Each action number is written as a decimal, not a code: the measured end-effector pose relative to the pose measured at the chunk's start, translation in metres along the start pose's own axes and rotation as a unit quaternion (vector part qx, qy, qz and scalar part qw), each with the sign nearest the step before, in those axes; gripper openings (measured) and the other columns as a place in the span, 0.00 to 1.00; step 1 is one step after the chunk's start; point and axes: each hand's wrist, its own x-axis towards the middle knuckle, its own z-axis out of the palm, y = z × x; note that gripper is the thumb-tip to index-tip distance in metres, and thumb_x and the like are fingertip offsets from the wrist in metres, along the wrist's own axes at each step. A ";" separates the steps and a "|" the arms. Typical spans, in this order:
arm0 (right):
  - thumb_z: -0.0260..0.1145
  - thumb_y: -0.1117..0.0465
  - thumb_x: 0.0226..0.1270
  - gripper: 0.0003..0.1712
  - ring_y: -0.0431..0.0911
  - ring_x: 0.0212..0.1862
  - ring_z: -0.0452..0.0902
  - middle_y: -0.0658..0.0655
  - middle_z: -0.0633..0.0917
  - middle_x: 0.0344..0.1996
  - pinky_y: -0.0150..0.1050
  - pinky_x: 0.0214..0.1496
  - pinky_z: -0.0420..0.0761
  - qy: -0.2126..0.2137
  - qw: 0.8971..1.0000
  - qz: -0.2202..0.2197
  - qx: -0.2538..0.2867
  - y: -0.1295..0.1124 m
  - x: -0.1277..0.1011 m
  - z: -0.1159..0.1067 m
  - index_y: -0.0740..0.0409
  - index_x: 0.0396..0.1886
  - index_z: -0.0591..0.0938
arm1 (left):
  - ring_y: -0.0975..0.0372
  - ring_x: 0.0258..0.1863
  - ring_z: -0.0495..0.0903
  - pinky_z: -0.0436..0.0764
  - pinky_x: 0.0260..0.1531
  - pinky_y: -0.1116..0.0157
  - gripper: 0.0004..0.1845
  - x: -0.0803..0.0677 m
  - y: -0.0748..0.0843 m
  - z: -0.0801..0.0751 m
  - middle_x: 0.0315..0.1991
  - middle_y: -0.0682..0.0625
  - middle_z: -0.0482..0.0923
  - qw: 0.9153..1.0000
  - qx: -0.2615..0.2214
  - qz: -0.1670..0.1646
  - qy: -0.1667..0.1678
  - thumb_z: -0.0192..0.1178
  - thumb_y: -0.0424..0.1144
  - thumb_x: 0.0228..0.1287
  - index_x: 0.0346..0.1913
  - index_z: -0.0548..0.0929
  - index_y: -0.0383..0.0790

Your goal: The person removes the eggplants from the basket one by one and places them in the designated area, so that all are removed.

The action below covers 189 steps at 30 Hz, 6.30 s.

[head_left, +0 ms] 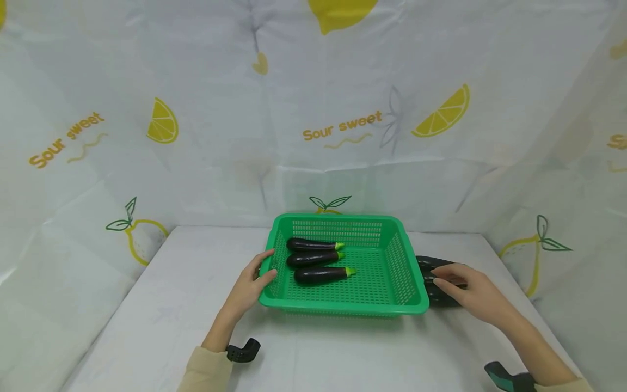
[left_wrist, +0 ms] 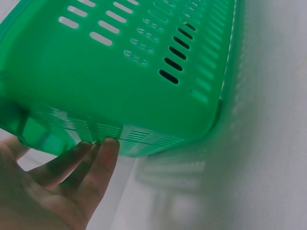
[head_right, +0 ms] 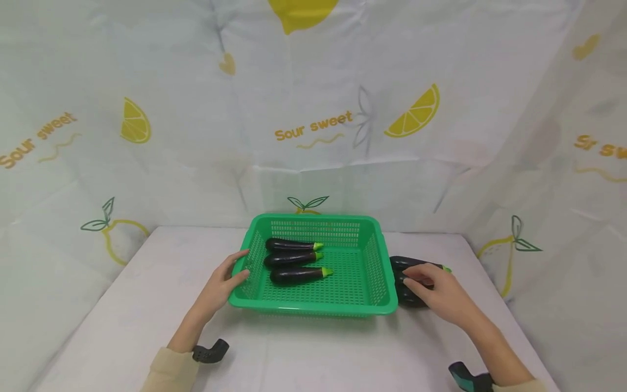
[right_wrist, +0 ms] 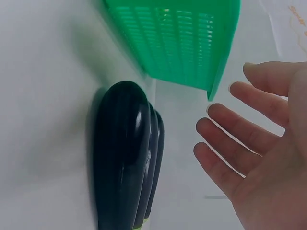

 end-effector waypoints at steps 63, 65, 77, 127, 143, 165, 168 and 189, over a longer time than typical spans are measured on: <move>0.65 0.52 0.76 0.35 0.60 0.59 0.79 0.68 0.74 0.66 0.38 0.51 0.81 -0.032 0.986 0.015 0.162 -0.007 0.009 0.043 0.59 0.76 0.67 | 0.47 0.58 0.78 0.78 0.54 0.44 0.21 0.003 0.045 -0.023 0.58 0.40 0.78 0.948 0.294 0.098 0.067 0.61 0.43 0.74 0.64 0.79 0.37; 0.65 0.52 0.75 0.35 0.61 0.58 0.79 0.68 0.75 0.65 0.38 0.51 0.81 -0.031 0.987 0.013 0.160 -0.007 0.010 0.044 0.59 0.76 0.67 | 0.47 0.58 0.78 0.78 0.54 0.44 0.21 0.003 0.050 -0.022 0.58 0.41 0.79 0.946 0.298 0.106 0.068 0.60 0.42 0.73 0.63 0.80 0.36; 0.66 0.52 0.75 0.35 0.62 0.59 0.79 0.69 0.75 0.64 0.39 0.52 0.81 -0.028 0.987 0.019 0.154 -0.007 0.009 0.045 0.61 0.75 0.67 | 0.49 0.57 0.78 0.80 0.54 0.48 0.19 0.008 0.072 -0.005 0.55 0.43 0.80 0.942 0.296 0.154 0.029 0.61 0.39 0.71 0.61 0.81 0.36; 0.66 0.54 0.75 0.35 0.64 0.61 0.78 0.71 0.73 0.68 0.54 0.55 0.81 -0.023 0.989 0.014 0.144 -0.015 0.009 0.044 0.62 0.75 0.67 | 0.47 0.63 0.73 0.75 0.59 0.46 0.26 0.052 0.054 0.078 0.64 0.42 0.73 0.917 0.355 0.068 -0.170 0.59 0.51 0.72 0.67 0.78 0.44; 0.66 0.54 0.75 0.35 0.65 0.62 0.77 0.71 0.72 0.68 0.57 0.58 0.79 -0.023 0.988 0.014 0.151 -0.014 0.010 0.045 0.62 0.75 0.67 | 0.47 0.62 0.75 0.77 0.56 0.47 0.25 0.070 0.050 0.082 0.63 0.41 0.74 0.906 0.362 0.022 -0.219 0.61 0.51 0.73 0.67 0.78 0.45; 0.66 0.52 0.75 0.35 0.63 0.61 0.78 0.70 0.73 0.67 0.39 0.55 0.80 -0.018 0.989 0.015 0.149 -0.011 0.010 0.048 0.62 0.75 0.68 | 0.62 0.43 0.75 0.78 0.45 0.58 0.13 0.070 0.048 0.091 0.52 0.50 0.77 0.898 0.368 0.031 -0.241 0.64 0.47 0.71 0.54 0.81 0.51; 0.66 0.52 0.75 0.35 0.62 0.60 0.78 0.70 0.73 0.67 0.36 0.53 0.80 -0.018 0.988 0.018 0.149 -0.010 0.009 0.048 0.62 0.74 0.68 | 0.62 0.39 0.74 0.76 0.40 0.60 0.12 0.069 0.049 0.089 0.49 0.51 0.76 0.900 0.360 0.037 -0.244 0.64 0.47 0.71 0.53 0.81 0.52; 0.66 0.56 0.75 0.34 0.62 0.61 0.78 0.71 0.72 0.68 0.36 0.52 0.81 -0.021 0.988 0.008 0.150 -0.013 0.010 0.046 0.63 0.75 0.68 | 0.62 0.39 0.74 0.76 0.39 0.62 0.12 0.059 0.063 0.076 0.41 0.53 0.77 0.917 0.317 0.075 -0.231 0.64 0.45 0.69 0.52 0.82 0.49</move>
